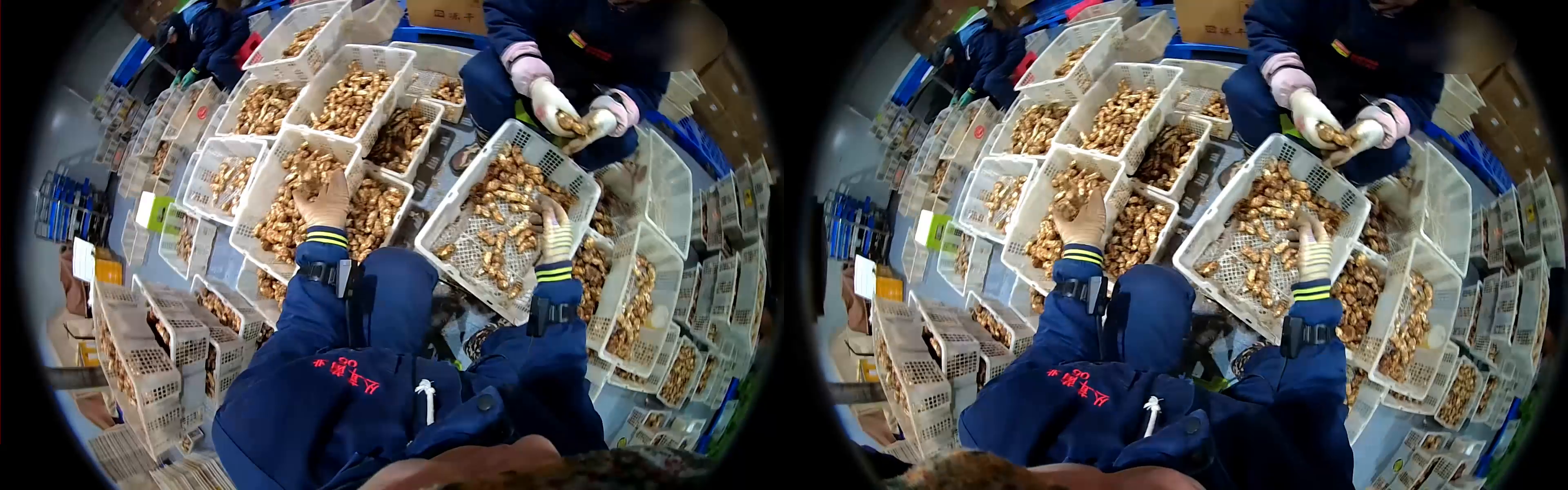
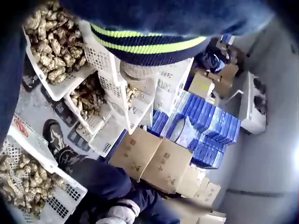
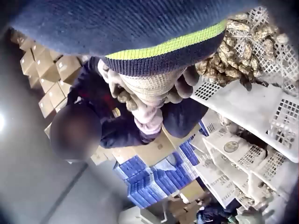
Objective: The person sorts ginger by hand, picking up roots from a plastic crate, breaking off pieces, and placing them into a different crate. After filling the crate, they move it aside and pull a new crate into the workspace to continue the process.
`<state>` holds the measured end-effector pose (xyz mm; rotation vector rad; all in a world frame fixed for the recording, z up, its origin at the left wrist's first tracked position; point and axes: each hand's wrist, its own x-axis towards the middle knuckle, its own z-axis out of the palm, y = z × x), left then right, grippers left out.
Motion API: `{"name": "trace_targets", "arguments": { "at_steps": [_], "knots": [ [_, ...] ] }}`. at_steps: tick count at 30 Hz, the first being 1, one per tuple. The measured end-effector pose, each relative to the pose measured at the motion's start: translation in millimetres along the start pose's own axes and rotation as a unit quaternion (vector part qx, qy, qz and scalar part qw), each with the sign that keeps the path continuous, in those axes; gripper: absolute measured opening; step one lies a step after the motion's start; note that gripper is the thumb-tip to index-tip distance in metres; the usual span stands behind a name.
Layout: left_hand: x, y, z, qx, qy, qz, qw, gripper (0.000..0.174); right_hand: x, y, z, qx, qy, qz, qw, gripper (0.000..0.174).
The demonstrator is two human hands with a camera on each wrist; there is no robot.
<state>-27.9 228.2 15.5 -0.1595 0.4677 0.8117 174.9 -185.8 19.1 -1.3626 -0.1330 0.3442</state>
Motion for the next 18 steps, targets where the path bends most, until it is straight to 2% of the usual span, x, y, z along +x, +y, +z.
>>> {"name": "trace_targets", "arguments": {
  "at_steps": [1,2,4,6,7,8,9,11,12,14,15,16,17,18],
  "knots": [
    [-4.6,-9.4,2.1,-0.021,-0.058,-0.043,0.997,0.099,6.3,7.7,-8.3,0.042,-0.002,0.007,0.999,0.038],
    [-8.8,-21.0,2.1,0.004,-0.061,-0.079,0.995,0.103,13.1,13.2,-17.6,0.092,-0.011,0.015,0.996,0.038],
    [-12.4,-59.0,-0.3,0.049,-0.080,-0.118,0.989,0.098,15.0,12.4,-28.0,0.070,0.059,0.054,0.994,0.034],
    [-37.0,-118.9,12.3,0.079,-0.052,-0.098,0.991,0.083,20.4,24.7,-44.6,0.132,0.075,0.058,0.987,0.034],
    [-52.5,-139.7,19.4,0.114,-0.050,-0.146,0.981,0.079,16.9,19.8,-38.0,0.097,0.147,0.081,0.981,0.034],
    [-65.0,-156.4,19.7,0.148,-0.048,-0.193,0.969,0.074,26.0,43.2,-61.7,0.136,0.097,0.075,0.983,0.035],
    [-68.9,-172.2,10.8,0.188,-0.050,-0.200,0.960,0.070,33.2,57.5,-73.4,0.141,0.095,0.096,0.981,0.023],
    [-65.4,-191.8,-15.5,0.283,-0.052,-0.225,0.931,0.059,38.4,68.8,-72.3,0.073,0.137,0.119,0.981,0.011],
    [-60.6,-198.1,-23.9,0.360,-0.012,-0.228,0.904,0.057,41.7,76.7,-73.7,0.039,0.157,0.133,0.978,0.005],
    [-47.0,-200.7,-38.7,0.420,-0.067,-0.242,0.872,0.055,42.6,90.6,-80.9,0.010,0.139,0.128,0.982,0.013],
    [-47.4,-202.8,-35.8,0.454,-0.091,-0.209,0.861,0.055,46.3,97.9,-83.1,-0.044,0.157,0.136,0.977,0.024],
    [-39.4,-203.4,-41.8,0.462,-0.104,-0.189,0.860,0.053,59.0,121.9,-103.7,-0.144,0.127,0.146,0.970,0.032],
    [-36.3,-202.9,-42.4,0.483,-0.086,-0.181,0.852,0.051,70.4,145.7,-121.7,-0.252,0.112,0.100,0.956,0.033],
    [-32.5,-202.2,-45.1,0.504,-0.069,-0.172,0.844,0.049,72.0,144.3,-115.6,-0.356,0.096,0.050,0.928,0.035]
  ]
}}
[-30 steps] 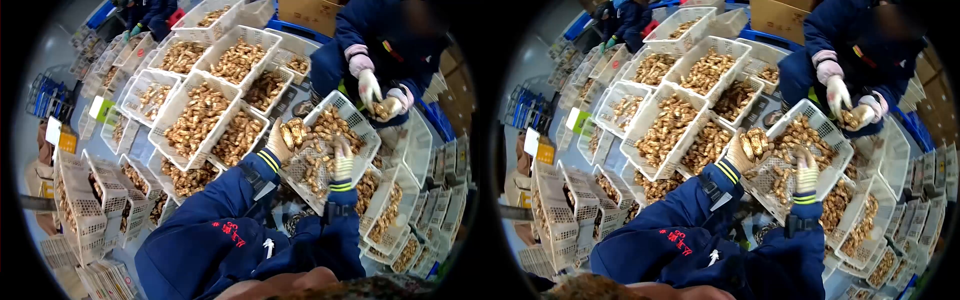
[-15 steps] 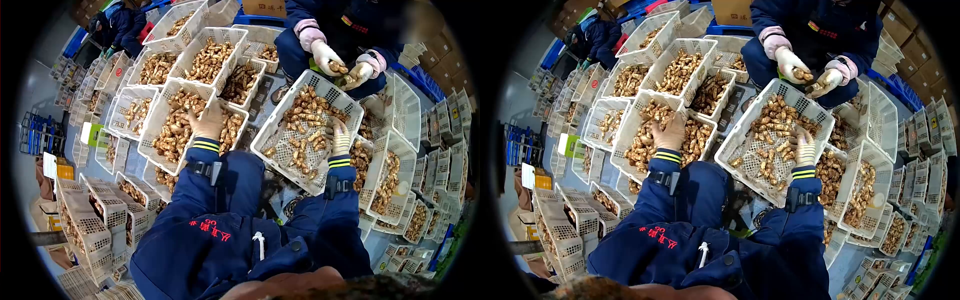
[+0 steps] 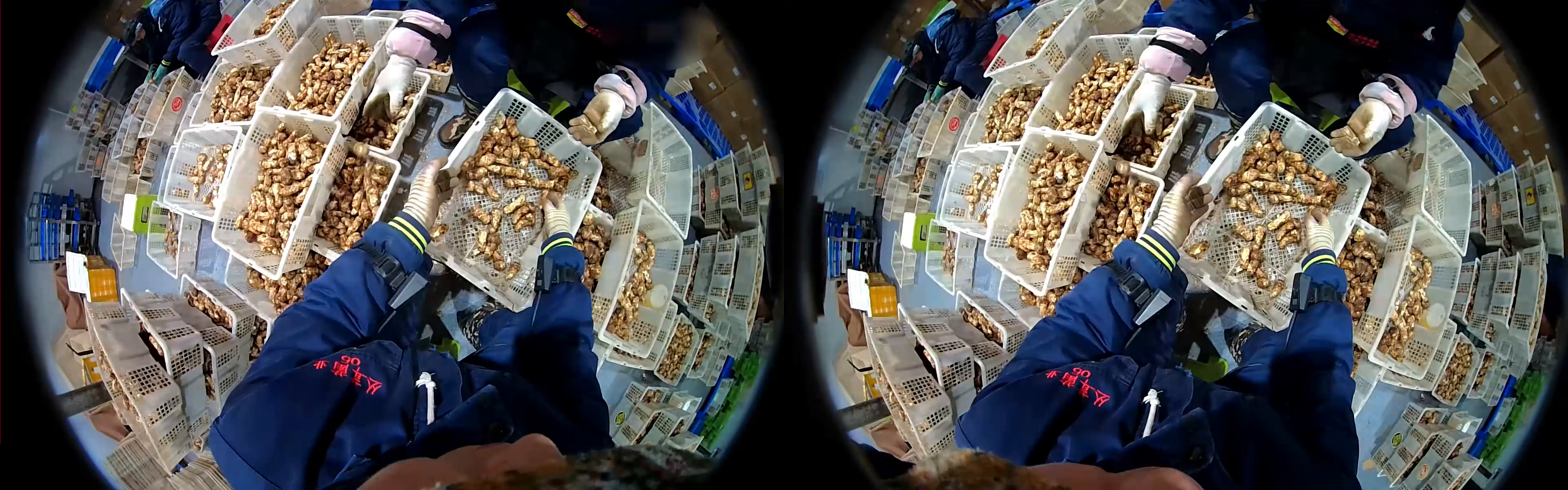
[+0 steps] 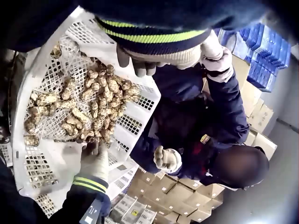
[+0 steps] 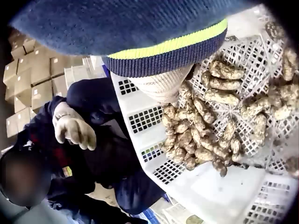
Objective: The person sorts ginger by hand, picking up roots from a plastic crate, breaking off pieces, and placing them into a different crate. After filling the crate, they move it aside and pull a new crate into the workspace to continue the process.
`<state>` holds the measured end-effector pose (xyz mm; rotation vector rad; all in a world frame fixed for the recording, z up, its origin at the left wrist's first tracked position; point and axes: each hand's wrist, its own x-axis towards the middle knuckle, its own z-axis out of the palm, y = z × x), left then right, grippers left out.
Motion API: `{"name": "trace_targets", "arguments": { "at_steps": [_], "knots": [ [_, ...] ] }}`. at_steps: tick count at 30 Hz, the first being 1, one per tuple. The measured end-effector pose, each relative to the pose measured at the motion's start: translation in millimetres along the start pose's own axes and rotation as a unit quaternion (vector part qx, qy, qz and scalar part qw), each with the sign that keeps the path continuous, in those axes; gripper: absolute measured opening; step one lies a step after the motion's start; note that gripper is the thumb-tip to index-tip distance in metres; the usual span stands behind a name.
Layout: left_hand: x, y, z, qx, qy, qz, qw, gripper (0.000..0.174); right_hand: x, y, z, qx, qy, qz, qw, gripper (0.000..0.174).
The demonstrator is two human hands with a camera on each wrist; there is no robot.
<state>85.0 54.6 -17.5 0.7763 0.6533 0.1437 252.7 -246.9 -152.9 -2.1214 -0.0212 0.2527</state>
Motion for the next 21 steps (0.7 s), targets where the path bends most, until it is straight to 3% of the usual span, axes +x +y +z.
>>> {"name": "trace_targets", "arguments": {
  "at_steps": [2,5,6,10,12,13,17,21],
  "knots": [
    [6.6,-5.1,-5.9,0.030,0.034,-0.023,0.999,0.042,-6.0,-8.3,-1.6,-0.163,-0.029,0.045,0.985,0.042],
    [3.5,1.8,-2.6,0.045,-0.010,-0.068,0.997,0.035,-7.6,-1.4,11.1,-0.291,-0.044,0.033,0.955,0.046],
    [6.0,3.4,-0.5,0.070,-0.033,-0.092,0.993,0.035,-4.9,1.8,14.6,-0.271,-0.074,0.069,0.957,0.047],
    [-0.3,-4.6,-2.5,0.118,-0.100,-0.098,0.983,0.038,1.1,20.1,27.5,-0.301,-0.051,-0.050,0.951,0.043],
    [4.6,-9.6,-3.4,0.160,-0.121,-0.112,0.973,0.044,8.9,23.8,36.4,-0.362,-0.116,-0.030,0.924,0.039],
    [7.7,-13.1,-7.0,0.186,-0.145,-0.098,0.967,0.049,5.3,26.7,38.5,-0.310,-0.081,-0.105,0.941,0.035],
    [17.8,-21.0,-15.3,0.193,-0.162,-0.107,0.962,0.046,-7.7,-6.8,35.2,-0.249,-0.133,-0.007,0.959,0.032],
    [22.8,-30.6,-19.7,0.191,-0.181,-0.100,0.960,0.044,-26.3,-35.2,26.0,-0.215,-0.122,-0.010,0.969,0.034]
  ]
}}
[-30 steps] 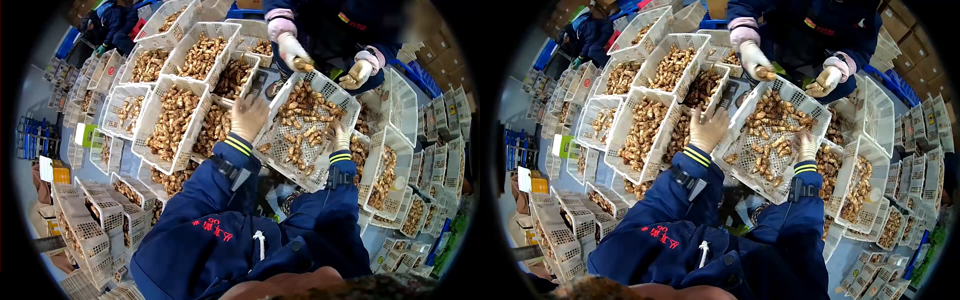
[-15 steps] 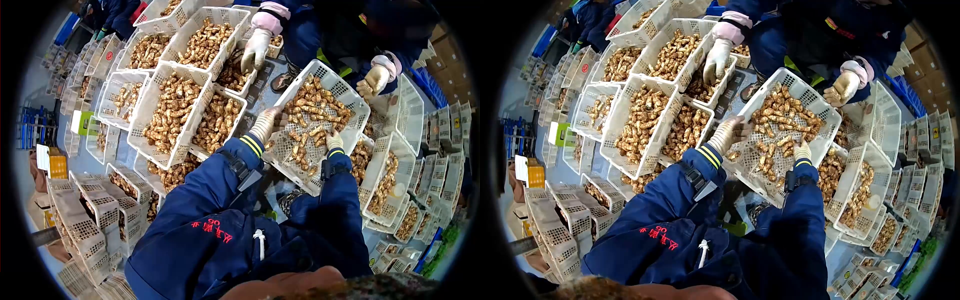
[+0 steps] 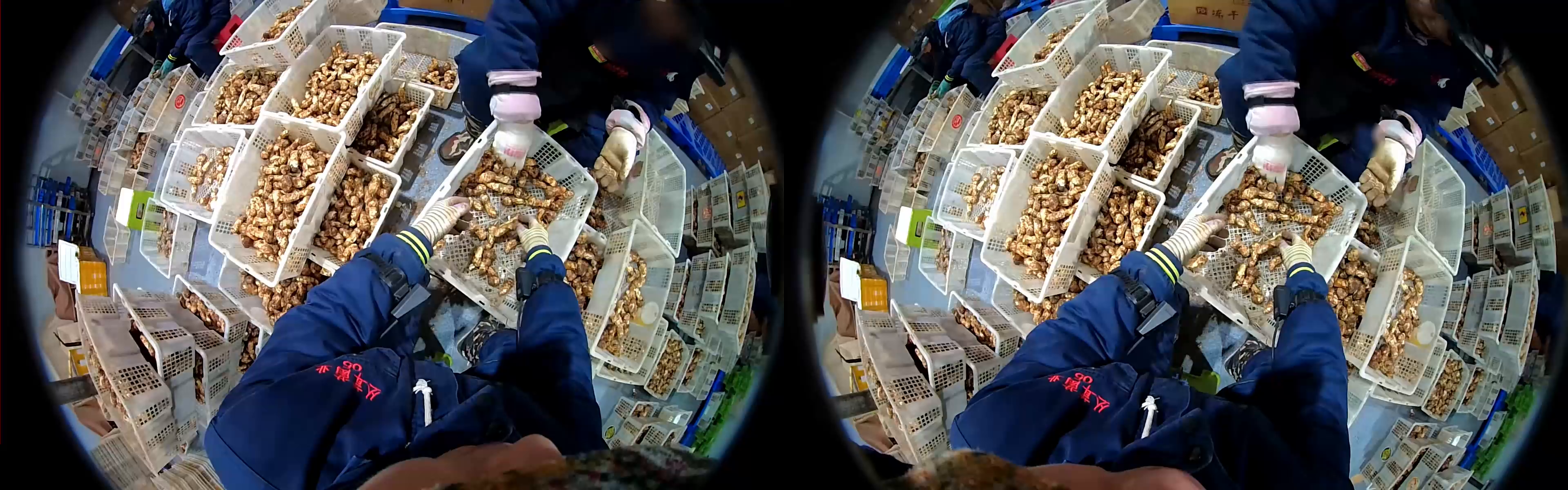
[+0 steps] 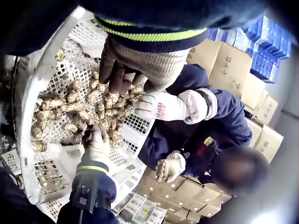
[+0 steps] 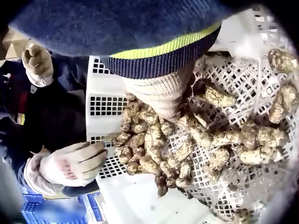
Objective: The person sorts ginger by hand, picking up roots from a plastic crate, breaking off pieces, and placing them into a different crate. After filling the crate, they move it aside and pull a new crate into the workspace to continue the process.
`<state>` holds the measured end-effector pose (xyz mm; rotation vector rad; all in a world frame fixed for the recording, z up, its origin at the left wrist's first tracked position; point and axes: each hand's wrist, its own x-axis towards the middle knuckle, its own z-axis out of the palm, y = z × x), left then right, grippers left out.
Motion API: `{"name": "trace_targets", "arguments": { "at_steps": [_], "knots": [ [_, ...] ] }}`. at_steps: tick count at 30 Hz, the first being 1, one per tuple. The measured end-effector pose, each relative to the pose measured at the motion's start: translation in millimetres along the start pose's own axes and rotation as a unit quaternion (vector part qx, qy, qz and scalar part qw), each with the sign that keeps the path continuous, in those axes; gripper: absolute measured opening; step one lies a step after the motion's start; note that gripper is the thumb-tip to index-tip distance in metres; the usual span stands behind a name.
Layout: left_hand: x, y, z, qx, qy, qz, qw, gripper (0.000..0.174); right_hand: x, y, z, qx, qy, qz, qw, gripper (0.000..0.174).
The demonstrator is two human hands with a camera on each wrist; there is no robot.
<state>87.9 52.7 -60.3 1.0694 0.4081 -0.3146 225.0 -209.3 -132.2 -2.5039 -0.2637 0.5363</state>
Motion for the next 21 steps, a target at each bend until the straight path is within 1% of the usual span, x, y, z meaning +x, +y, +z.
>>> {"name": "trace_targets", "arguments": {
  "at_steps": [1,3,4,5,7,8,9,11,12,13,15,16,17,19,20,21],
  "knots": [
    [-16.2,14.5,14.3,0.050,0.049,0.009,0.998,0.045,-2.5,-6.1,-4.2,-0.034,0.001,-0.035,0.999,0.034],
    [-16.5,16.5,17.2,0.114,0.060,0.032,0.991,0.048,-3.6,-17.0,-7.1,0.054,0.015,-0.091,0.994,0.035],
    [-12.8,12.7,16.9,0.145,0.065,0.043,0.986,0.049,-15.8,-41.0,-20.2,0.032,0.023,-0.098,0.994,0.037],
    [0.1,-2.2,7.8,0.154,0.050,0.079,0.984,0.053,-18.2,-51.6,-23.1,0.081,0.027,-0.121,0.989,0.037],
    [-6.2,4.2,11.7,0.102,0.020,0.049,0.993,0.057,-40.5,-92.2,-38.3,0.183,0.018,-0.120,0.976,0.035],
    [-11.7,6.8,18.7,0.052,0.027,0.032,0.998,0.063,-42.9,-96.1,-35.7,0.239,0.015,-0.148,0.960,0.034],
    [-37.8,28.6,35.6,0.022,0.029,0.022,0.999,0.068,-46.2,-98.5,-34.0,0.253,0.026,-0.164,0.953,0.036],
    [-37.4,24.9,40.8,0.008,-0.009,0.020,1.000,0.068,-88.2,-139.6,-57.8,0.247,0.014,-0.156,0.956,0.037],
    [-41.2,27.0,44.7,0.006,-0.035,0.030,0.999,0.071,-94.0,-139.9,-56.7,0.261,0.019,-0.174,0.949,0.037],
    [-38.0,23.2,41.9,0.014,-0.077,0.040,0.996,0.072,-99.9,-139.0,-57.1,0.244,0.031,-0.200,0.948,0.038],
    [-44.6,25.1,48.0,0.011,-0.102,0.033,0.994,0.071,-117.5,-144.8,-65.2,0.299,0.022,-0.168,0.939,0.037],
    [-44.9,24.0,50.5,-0.005,-0.131,0.027,0.991,0.069,-131.5,-154.5,-73.5,0.307,0.044,-0.178,0.934,0.036],
    [-45.7,21.7,54.8,-0.044,-0.158,0.028,0.986,0.071,-139.0,-154.3,-76.3,0.308,0.063,-0.166,0.935,0.035],
    [-53.9,25.0,63.2,-0.094,-0.190,0.014,0.977,0.077,-137.5,-137.9,-63.1,0.436,0.078,-0.141,0.885,0.036],
    [-55.4,24.1,64.0,-0.132,-0.226,0.011,0.965,0.081,-139.1,-128.1,-62.7,0.395,0.075,-0.136,0.905,0.039],
    [-54.1,24.3,65.3,-0.136,-0.232,0.011,0.963,0.080,-138.1,-123.4,-58.2,0.437,0.042,-0.115,0.891,0.043]
  ]
}}
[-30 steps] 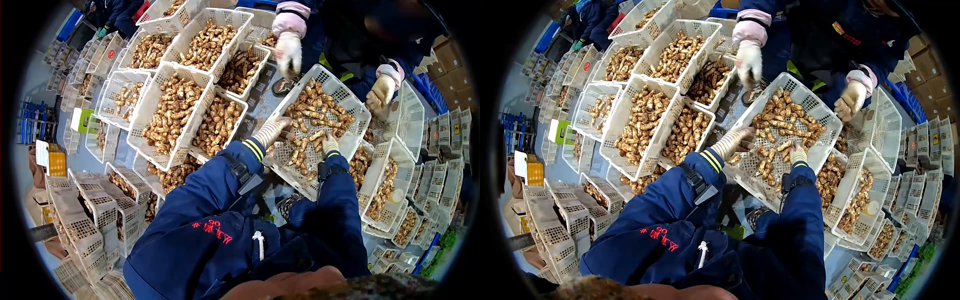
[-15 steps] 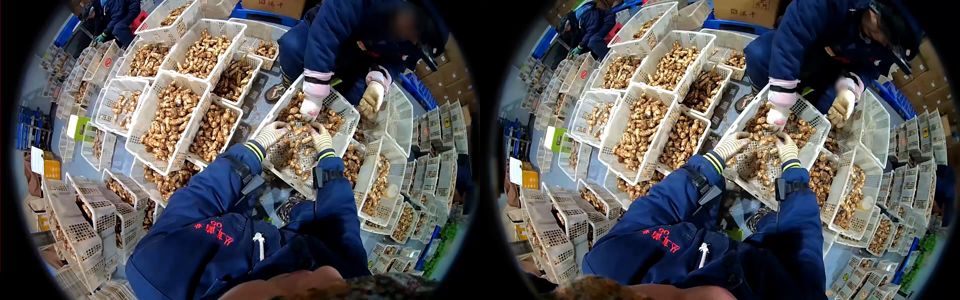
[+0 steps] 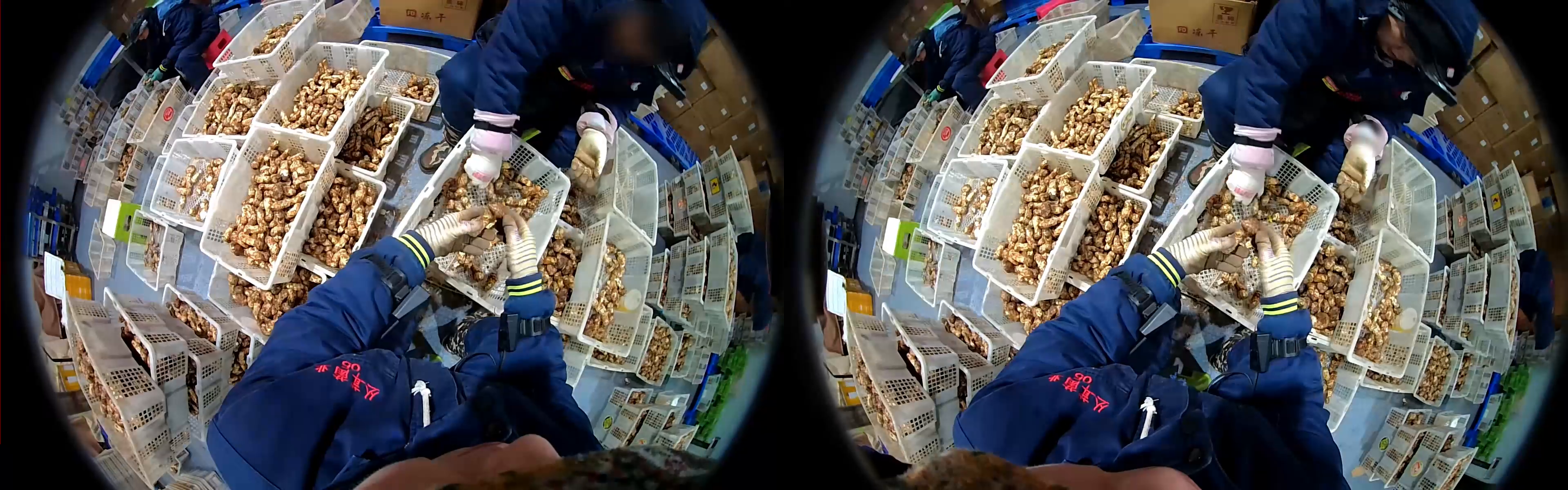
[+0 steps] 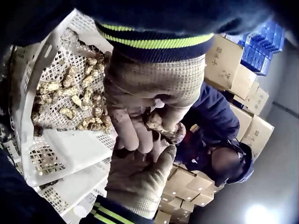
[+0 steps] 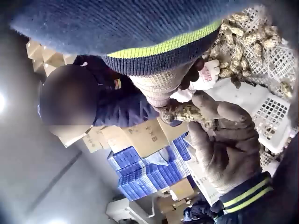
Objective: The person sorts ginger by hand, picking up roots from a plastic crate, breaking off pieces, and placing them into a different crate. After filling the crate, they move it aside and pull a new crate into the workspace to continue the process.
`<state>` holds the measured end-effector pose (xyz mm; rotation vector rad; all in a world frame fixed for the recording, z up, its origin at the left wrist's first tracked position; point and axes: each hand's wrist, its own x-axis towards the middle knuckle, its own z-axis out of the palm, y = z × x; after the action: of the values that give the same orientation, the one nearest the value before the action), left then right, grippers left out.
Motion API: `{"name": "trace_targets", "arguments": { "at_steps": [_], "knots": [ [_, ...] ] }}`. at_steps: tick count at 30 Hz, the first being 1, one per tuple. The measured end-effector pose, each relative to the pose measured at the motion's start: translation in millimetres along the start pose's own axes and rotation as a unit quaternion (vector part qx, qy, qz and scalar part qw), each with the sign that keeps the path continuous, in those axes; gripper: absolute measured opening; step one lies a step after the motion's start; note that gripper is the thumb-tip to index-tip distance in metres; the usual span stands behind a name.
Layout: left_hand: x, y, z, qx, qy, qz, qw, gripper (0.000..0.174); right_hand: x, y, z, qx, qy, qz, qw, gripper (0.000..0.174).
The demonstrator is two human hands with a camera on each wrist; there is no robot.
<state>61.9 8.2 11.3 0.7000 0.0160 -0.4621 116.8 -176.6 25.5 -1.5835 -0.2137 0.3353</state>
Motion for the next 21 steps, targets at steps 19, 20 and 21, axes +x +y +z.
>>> {"name": "trace_targets", "arguments": {
  "at_steps": [19,20,21],
  "knots": [
    [9.2,-6.0,-25.3,0.176,0.118,-0.008,0.977,0.080,19.5,40.7,5.7,-0.233,0.048,-0.016,0.971,0.063],
    [9.7,-7.7,-26.2,0.157,0.125,0.013,0.979,0.080,9.1,12.4,3.7,-0.329,0.051,-0.032,0.942,0.060],
    [7.2,-3.2,-17.8,0.166,0.128,0.023,0.977,0.086,10.4,8.2,1.8,-0.348,0.043,-0.052,0.935,0.059]
  ]
}}
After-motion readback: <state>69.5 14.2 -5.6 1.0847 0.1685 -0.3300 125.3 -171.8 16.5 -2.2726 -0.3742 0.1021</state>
